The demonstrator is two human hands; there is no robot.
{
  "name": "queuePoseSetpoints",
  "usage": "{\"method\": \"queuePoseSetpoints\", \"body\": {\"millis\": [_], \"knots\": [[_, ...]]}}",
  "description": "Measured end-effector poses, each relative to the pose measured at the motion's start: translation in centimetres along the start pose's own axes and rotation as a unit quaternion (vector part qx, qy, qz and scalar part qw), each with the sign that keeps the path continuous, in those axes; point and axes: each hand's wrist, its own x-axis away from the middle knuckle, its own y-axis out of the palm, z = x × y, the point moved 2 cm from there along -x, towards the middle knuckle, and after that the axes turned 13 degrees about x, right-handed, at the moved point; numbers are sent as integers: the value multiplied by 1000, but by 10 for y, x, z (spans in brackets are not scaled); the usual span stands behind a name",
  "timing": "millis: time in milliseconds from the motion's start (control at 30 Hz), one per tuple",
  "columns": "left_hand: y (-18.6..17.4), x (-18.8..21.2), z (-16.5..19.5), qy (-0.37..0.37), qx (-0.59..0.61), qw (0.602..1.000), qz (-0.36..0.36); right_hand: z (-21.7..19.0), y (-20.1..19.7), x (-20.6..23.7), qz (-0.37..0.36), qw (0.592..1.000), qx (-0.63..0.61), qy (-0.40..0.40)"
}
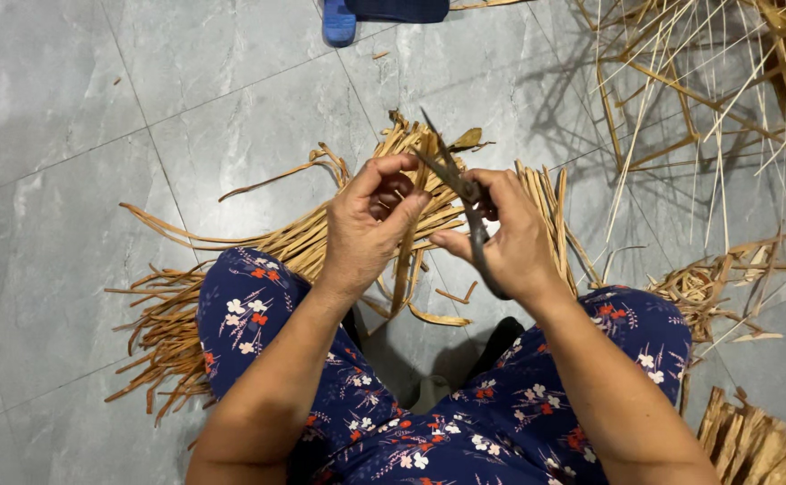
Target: The person sits on the floor surrounded by piles of dried palm leaf strips and uses scissors to trim and split the strips one at a time, cutting off edges and unwanted sections, then sets the trimmed strips aside with the processed piles.
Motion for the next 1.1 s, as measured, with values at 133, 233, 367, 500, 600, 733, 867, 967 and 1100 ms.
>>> {"method": "queuePoseSetpoints", "body": {"millis": [133, 233, 367, 500, 600, 733, 867, 967, 1100], "knots": [[9, 1, -2, -16, 55, 998, -12, -15, -2, -2, 49, 997, 46, -30], [14, 0, -3, -6, 62, 998, -17, -20, -2, -3, 72, 994, 67, -45], [17, 1, -7, -17, 73, 997, -13, -19, 0, -4, 60, 998, 29, -9], [15, 1, -12, -26, 116, 993, -17, -19, -1, -3, 54, 997, 46, 11], [14, 1, -17, -43, 171, 984, -18, -20, 0, -3, 54, 998, 40, 8], [14, 1, -22, -36, 178, 983, -16, -19, 0, -3, 50, 998, 41, 9], [16, 1, -23, -25, 182, 983, -22, -19, 0, -1, 70, 996, 41, -23], [15, 0, -22, -42, 187, 981, -18, -18, 1, -1, 65, 997, 36, -16], [14, 0, -19, -60, 199, 978, -19, -18, 2, -1, 52, 998, 28, 7]]}}
